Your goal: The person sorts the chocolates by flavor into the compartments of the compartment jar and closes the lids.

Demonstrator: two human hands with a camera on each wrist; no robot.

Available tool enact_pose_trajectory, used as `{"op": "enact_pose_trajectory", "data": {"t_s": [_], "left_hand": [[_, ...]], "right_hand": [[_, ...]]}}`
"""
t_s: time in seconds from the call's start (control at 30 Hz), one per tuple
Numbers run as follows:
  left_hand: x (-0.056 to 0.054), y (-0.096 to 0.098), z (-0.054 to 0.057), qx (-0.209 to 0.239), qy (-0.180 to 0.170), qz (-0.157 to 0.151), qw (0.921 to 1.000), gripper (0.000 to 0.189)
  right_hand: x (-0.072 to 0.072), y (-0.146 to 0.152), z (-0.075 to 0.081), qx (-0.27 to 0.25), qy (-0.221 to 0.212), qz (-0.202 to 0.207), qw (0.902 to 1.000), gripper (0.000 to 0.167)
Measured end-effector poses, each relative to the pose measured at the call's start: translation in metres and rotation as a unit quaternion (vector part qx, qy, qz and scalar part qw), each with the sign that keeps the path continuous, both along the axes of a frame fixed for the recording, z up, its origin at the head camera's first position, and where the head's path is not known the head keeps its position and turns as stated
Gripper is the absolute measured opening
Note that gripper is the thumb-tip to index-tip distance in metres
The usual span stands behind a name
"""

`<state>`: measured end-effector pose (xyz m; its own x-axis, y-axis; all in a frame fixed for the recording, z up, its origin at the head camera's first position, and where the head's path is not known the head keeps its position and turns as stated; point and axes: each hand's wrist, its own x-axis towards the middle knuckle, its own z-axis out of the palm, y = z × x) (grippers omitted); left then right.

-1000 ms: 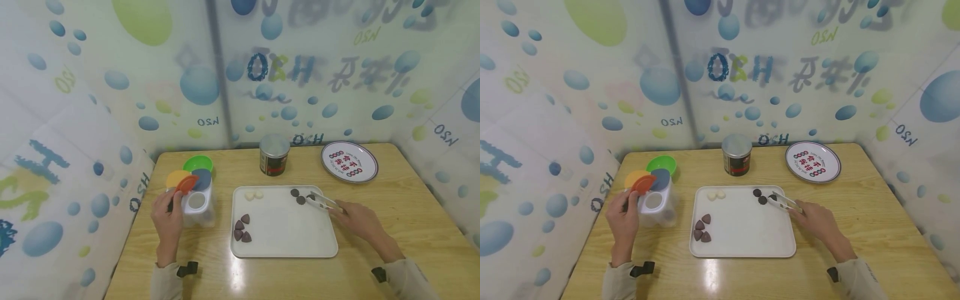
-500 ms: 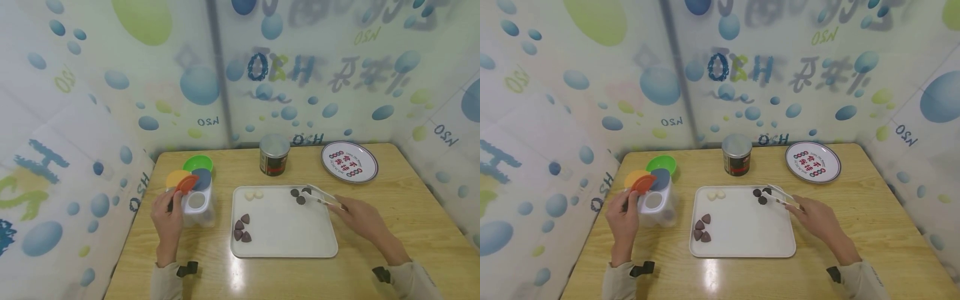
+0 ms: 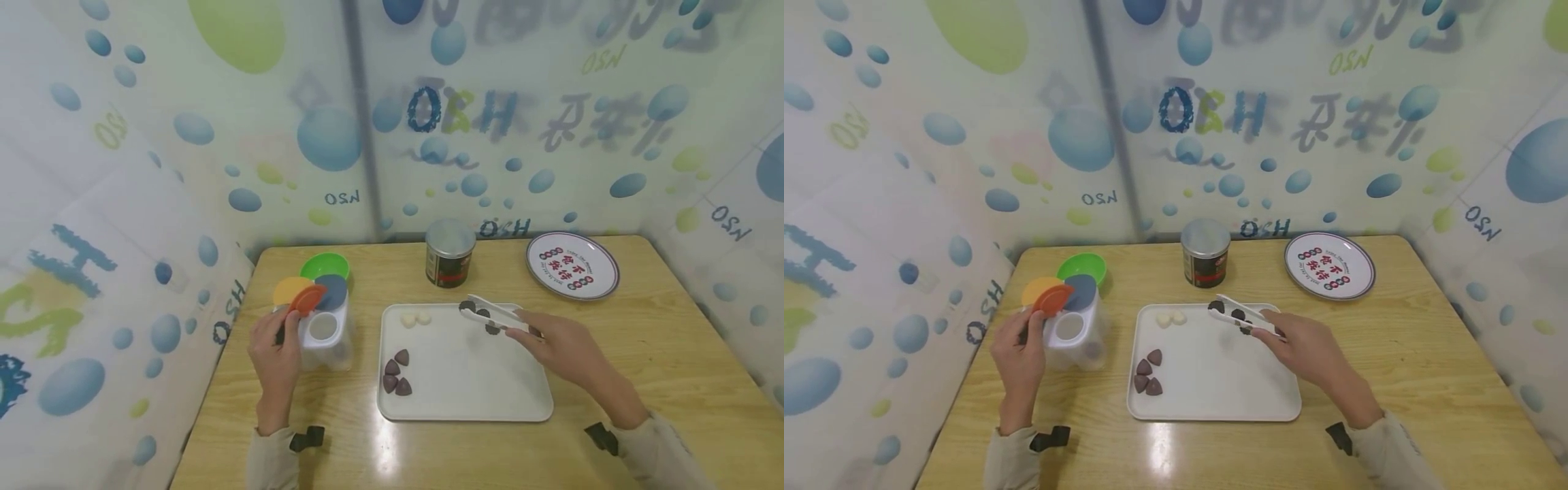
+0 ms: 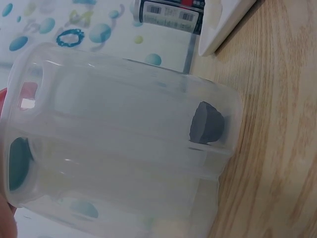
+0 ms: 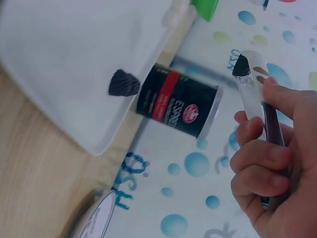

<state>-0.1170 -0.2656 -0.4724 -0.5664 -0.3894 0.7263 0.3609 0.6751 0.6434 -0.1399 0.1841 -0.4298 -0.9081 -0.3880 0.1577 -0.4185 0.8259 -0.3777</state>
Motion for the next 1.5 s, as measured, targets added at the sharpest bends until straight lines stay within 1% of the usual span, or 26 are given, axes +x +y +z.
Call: {"op": "enact_pose_trajectory", "data": {"t_s": [0.1, 0.27, 0.33, 0.43, 0.53, 0.63, 0.8, 0.87, 0.9, 1.0, 1.13, 1.3, 1.5], "left_hand": [[0.0, -0.001, 0.0, -0.003, -0.001, -0.003, 1.0, 0.013], [0.001, -0.003, 0.0, -0.003, 0.01, 0.002, 0.9999, 0.012], [0.002, -0.003, 0.001, -0.002, 0.008, 0.004, 1.0, 0.012], [0.003, -0.004, 0.002, -0.002, 0.0, 0.002, 1.0, 0.013], [0.002, -0.004, 0.002, -0.003, 0.002, 0.002, 1.0, 0.013], [0.001, -0.004, 0.002, -0.001, 0.012, -0.003, 0.9999, 0.011], [-0.001, -0.004, 0.001, 0.005, 0.025, -0.007, 0.9997, 0.01], [-0.002, -0.003, 0.001, 0.006, 0.024, -0.009, 0.9997, 0.01], [-0.002, -0.003, 0.001, 0.007, 0.022, -0.007, 0.9997, 0.01], [-0.003, 0.0, 0.002, 0.007, 0.026, -0.001, 0.9996, 0.011], [-0.003, 0.002, 0.002, 0.008, 0.029, 0.001, 0.9996, 0.014], [-0.002, 0.001, 0.003, 0.009, 0.015, -0.005, 0.9998, 0.011], [-0.002, 0.0, 0.0, 0.008, 0.001, 0.004, 1.0, 0.011]], "right_hand": [[-0.001, -0.011, 0.005, -0.004, 0.01, 0.012, 0.9999, 0.043], [-0.005, -0.036, 0.012, -0.02, 0.003, 0.029, 0.9994, 0.044], [-0.007, -0.047, 0.014, -0.033, 0.0, 0.04, 0.9986, 0.04], [-0.009, -0.065, 0.02, -0.051, 0.008, 0.061, 0.9968, 0.033], [-0.01, -0.084, 0.026, -0.059, 0.02, 0.084, 0.9945, 0.026], [-0.012, -0.105, 0.031, -0.065, 0.034, 0.113, 0.9908, 0.025], [-0.014, -0.139, 0.03, -0.074, 0.064, 0.165, 0.9815, 0.035], [-0.014, -0.152, 0.028, -0.079, 0.065, 0.176, 0.979, 0.038], [-0.015, -0.159, 0.027, -0.08, 0.064, 0.181, 0.9781, 0.035], [-0.014, -0.175, 0.024, -0.075, 0.066, 0.189, 0.9768, 0.037], [-0.013, -0.187, 0.024, -0.063, 0.066, 0.198, 0.9759, 0.039], [-0.015, -0.197, 0.019, -0.06, 0.069, 0.198, 0.9759, 0.026], [-0.015, -0.2, 0.013, -0.056, 0.064, 0.186, 0.9789, 0.026]]}}
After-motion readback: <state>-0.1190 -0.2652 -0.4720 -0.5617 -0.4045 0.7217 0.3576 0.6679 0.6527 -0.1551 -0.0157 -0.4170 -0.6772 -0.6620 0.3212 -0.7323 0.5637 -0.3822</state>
